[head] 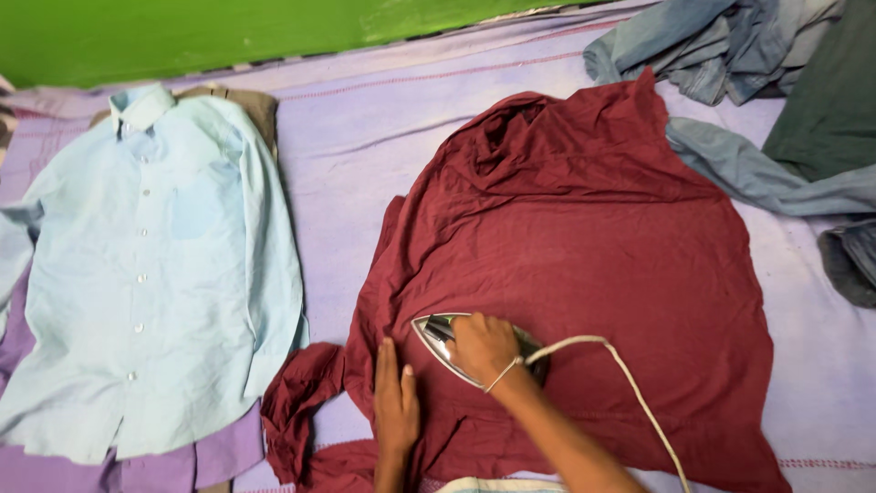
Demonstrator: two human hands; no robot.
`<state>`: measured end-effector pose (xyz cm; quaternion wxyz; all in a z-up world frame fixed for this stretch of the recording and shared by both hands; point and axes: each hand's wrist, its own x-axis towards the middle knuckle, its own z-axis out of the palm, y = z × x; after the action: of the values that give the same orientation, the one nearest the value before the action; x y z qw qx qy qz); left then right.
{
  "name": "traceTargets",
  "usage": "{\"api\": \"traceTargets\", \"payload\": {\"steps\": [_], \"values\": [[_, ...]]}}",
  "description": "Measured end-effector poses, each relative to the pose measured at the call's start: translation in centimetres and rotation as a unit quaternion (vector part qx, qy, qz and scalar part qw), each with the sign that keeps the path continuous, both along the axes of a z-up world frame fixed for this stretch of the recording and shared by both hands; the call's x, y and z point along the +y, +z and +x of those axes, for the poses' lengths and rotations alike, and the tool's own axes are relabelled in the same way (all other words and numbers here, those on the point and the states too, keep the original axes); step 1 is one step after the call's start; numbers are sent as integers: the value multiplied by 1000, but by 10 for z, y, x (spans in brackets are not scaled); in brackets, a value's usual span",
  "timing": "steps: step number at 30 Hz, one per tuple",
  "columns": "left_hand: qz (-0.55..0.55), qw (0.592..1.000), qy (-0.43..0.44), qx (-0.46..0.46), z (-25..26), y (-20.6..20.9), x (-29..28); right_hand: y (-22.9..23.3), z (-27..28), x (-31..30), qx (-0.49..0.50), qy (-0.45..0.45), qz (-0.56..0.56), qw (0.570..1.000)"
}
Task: The person irons a maroon shirt laid out on a bed. They use an electric iron to smooth the fabric, moving it back and forth across the shirt's body and sleeves while holding the garment flat with their other hand.
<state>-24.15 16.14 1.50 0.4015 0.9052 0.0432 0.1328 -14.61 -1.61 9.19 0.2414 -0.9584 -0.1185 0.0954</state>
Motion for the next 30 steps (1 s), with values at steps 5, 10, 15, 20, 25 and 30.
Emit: {"api": "traceTargets", "payload": {"steps": [5,10,15,20,25,30], "values": [[-86,992,88,18,4,2,2,3,11,-6,6,223,-29,974],[-59,995,80,-1,4,1,-1,6,16,4,19,257,-90,962],[-53,996,71,-12,1,4,-6,7,18,20,-5,181,-90,979],[-34,997,62,-17,0,-1,-9,11,23,29,32,130,-119,984],[-12,998,55,-19,1,-9,-9,16,35,48,45,4,-95,994],[-13,998,53,-24,0,-7,-8,10,41,54,34,-66,-67,995]]}}
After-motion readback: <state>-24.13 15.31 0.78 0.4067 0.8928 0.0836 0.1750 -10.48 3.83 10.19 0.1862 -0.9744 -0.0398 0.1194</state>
